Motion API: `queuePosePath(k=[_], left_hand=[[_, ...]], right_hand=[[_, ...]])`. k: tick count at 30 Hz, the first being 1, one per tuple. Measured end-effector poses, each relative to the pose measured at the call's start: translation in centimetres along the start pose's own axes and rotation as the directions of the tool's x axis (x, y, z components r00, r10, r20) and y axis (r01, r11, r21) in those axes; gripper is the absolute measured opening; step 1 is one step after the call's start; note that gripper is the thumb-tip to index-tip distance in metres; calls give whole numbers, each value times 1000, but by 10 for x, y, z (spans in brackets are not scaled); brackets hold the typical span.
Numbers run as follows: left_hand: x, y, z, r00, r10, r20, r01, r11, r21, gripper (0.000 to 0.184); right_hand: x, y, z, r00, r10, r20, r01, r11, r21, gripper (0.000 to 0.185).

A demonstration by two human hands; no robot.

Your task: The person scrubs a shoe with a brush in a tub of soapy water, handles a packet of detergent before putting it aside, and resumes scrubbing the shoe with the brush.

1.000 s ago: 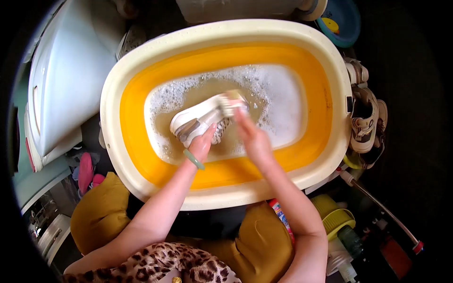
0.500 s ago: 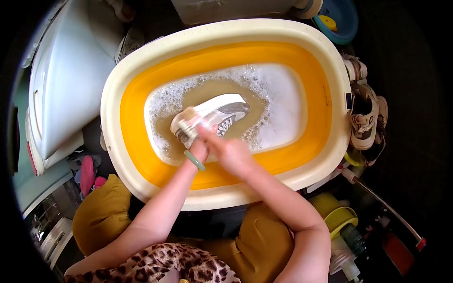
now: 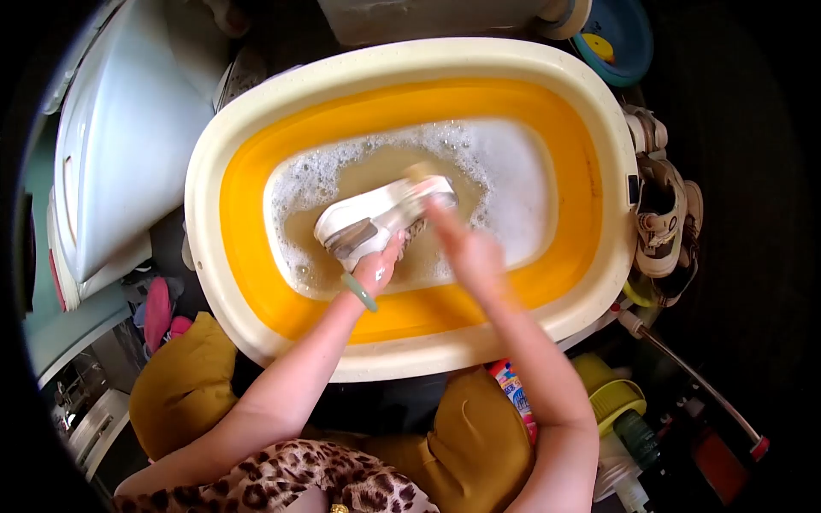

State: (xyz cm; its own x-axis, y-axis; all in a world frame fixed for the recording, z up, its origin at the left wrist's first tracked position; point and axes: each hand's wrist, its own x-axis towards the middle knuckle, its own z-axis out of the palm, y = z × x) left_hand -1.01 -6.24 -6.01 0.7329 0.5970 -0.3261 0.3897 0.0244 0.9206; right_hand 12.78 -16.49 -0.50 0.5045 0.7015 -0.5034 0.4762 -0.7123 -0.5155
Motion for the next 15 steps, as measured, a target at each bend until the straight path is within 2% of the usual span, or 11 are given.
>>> queuePosePath(k=[1,2,4,5,6,7,8,9,10,12,15], left_hand=[[0,9,-3,983,-169,71,165,985,53,41],[1,-2,0,980,-179,86,171,981,94,42],[5,-22,4,973,-200,115,178,968,178,42],[0,-32,6,920,-360,155,391,878,-277,42],[-2,-33,5,885,-414,210,463,746,-479,43],[-2,-29,4,845,-465,264,513,564,-647,43],[-5,-24,1,884,-432,180,458,716,-527,42],[-3,-14,-3,924,-369,103,379,840,-389,41],[-1,-8,-5,958,-286,34,285,929,-236,40],[6,-11,-6,940,-339,32,332,892,-306,39],[19,-13,-4,915,-384,125,348,593,-726,38]], right_hand=[[4,11,-9,993,102,-51,-99,993,62,39],[3,13,-4,993,106,-49,-103,993,59,39],[-1,5,12,993,-87,-82,104,966,235,42],[-5,-6,19,975,-210,-75,223,929,296,43],[-17,-27,30,944,-331,11,310,894,324,43],[-19,-43,26,946,-308,103,283,938,200,43],[-22,-51,21,946,-263,189,253,965,73,43],[-14,-35,19,950,-256,180,246,966,74,43],[2,-4,16,991,-122,56,117,990,83,43],[16,21,11,998,17,-63,-10,995,100,43],[11,18,24,986,-42,-162,90,949,303,44]])
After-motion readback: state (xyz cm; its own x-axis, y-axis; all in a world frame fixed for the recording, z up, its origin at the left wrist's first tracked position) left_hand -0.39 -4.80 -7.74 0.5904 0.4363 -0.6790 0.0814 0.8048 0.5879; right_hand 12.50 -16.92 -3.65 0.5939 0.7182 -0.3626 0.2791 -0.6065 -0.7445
